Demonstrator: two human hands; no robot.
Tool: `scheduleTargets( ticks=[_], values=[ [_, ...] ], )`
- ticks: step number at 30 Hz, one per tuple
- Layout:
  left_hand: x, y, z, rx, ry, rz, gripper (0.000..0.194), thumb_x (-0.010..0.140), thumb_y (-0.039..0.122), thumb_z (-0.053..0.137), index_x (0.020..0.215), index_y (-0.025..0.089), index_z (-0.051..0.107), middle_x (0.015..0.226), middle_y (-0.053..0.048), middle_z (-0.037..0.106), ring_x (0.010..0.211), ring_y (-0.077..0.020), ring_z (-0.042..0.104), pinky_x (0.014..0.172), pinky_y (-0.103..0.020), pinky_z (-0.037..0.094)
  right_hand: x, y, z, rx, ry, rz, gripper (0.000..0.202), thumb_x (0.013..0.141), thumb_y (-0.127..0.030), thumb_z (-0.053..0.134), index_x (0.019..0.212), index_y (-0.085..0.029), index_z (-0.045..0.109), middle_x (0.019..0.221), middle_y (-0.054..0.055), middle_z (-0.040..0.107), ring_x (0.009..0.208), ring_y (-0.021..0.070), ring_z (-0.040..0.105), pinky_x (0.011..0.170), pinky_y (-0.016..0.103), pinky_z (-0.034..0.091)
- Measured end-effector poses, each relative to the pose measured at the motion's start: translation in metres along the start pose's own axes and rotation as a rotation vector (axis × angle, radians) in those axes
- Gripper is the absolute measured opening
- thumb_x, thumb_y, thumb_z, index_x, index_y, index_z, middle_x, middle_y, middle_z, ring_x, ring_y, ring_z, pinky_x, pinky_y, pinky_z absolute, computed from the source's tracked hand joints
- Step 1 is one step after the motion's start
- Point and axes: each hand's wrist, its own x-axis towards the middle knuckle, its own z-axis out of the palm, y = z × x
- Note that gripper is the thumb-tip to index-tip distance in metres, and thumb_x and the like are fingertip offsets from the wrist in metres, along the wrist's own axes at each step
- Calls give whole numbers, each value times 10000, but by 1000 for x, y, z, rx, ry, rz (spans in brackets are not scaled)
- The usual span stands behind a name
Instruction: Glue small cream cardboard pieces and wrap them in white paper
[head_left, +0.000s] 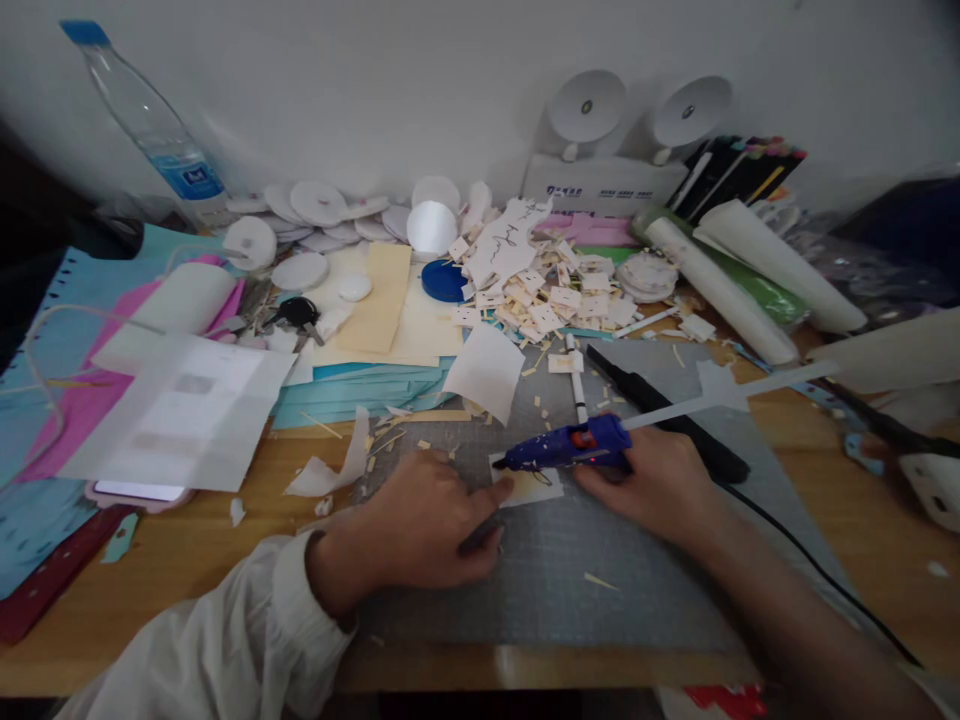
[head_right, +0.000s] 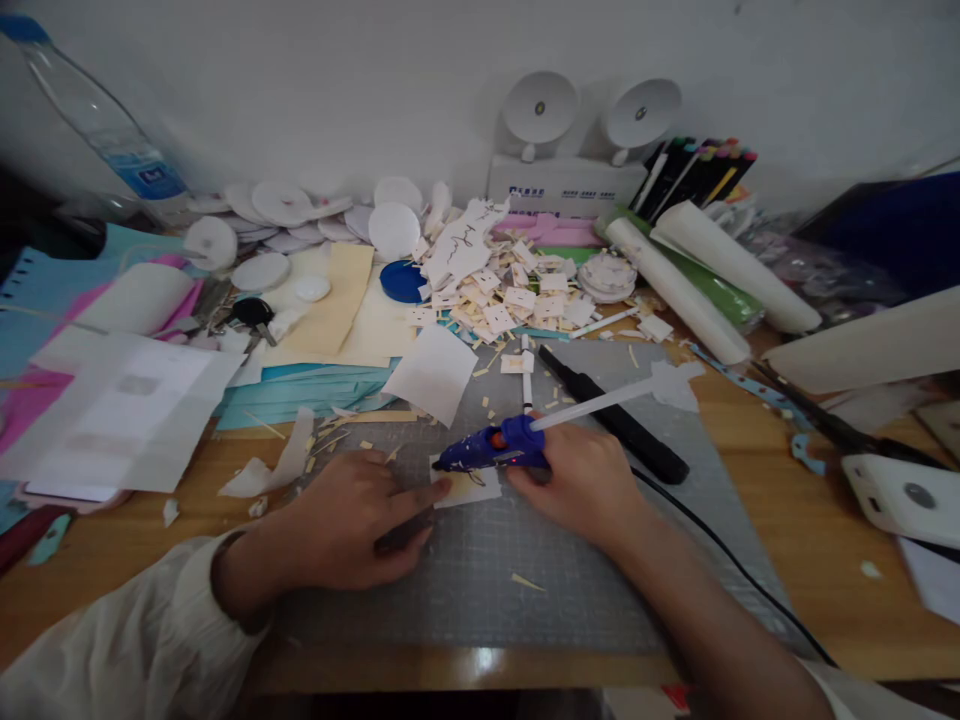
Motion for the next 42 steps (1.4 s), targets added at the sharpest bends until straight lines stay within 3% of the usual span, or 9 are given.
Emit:
scheduleTargets(
  ticks=[7, 14, 29, 35, 42],
  values=[
    [1, 0, 1, -7, -22, -8, 427, 863, 382, 443, 1217, 173, 559, 600, -44, 672, 558, -234, 639, 565, -362, 458, 1, 2, -2, -36, -54, 20, 202, 730, -369, 520, 627, -208, 585, 508, 21, 620, 502, 196, 621, 481, 273, 370],
    [1, -1, 1, 1, -17, -9, 408, 861, 383, 448, 1195, 184, 573, 591, -34, 668, 546, -218, 632, 565, -344, 446, 0, 4, -3, -22, -41, 12, 224, 745, -368, 506, 753, -181, 630, 561, 38, 648, 525, 205, 624, 490, 281, 375],
    [1, -1, 0, -5, -32, -9, 397, 870, 380, 436, 1199, 204, 570, 596, -25, 667, 552, -226, 632, 577, -364, 442, 3, 8, -15, -89, -69, -7, 197, 752, -301, 477, 680, -183, 618, 502, 28, 587, 504, 189, 593, 494, 273, 356],
    [1, 0, -1, 0, -34, -15, 400, 870, 386, 432, 1193, 202, 581, 589, -29, 664, 546, -231, 627, 581, -375, 447, 3, 11, -18, -85, -31, -32, 224, 764, -285, 462, 642, -173, 613, 542, 56, 626, 506, 200, 606, 481, 276, 336],
    [1, 0, -1, -5, -49, -23, 398, 872, 387, 433, 1197, 216, 587, 597, -31, 667, 563, -237, 634, 600, -387, 454, 3, 17, -17, -50, 7, -67, 222, 771, -278, 452, 605, -177, 558, 506, 33, 576, 450, 169, 552, 464, 259, 271]
  ],
)
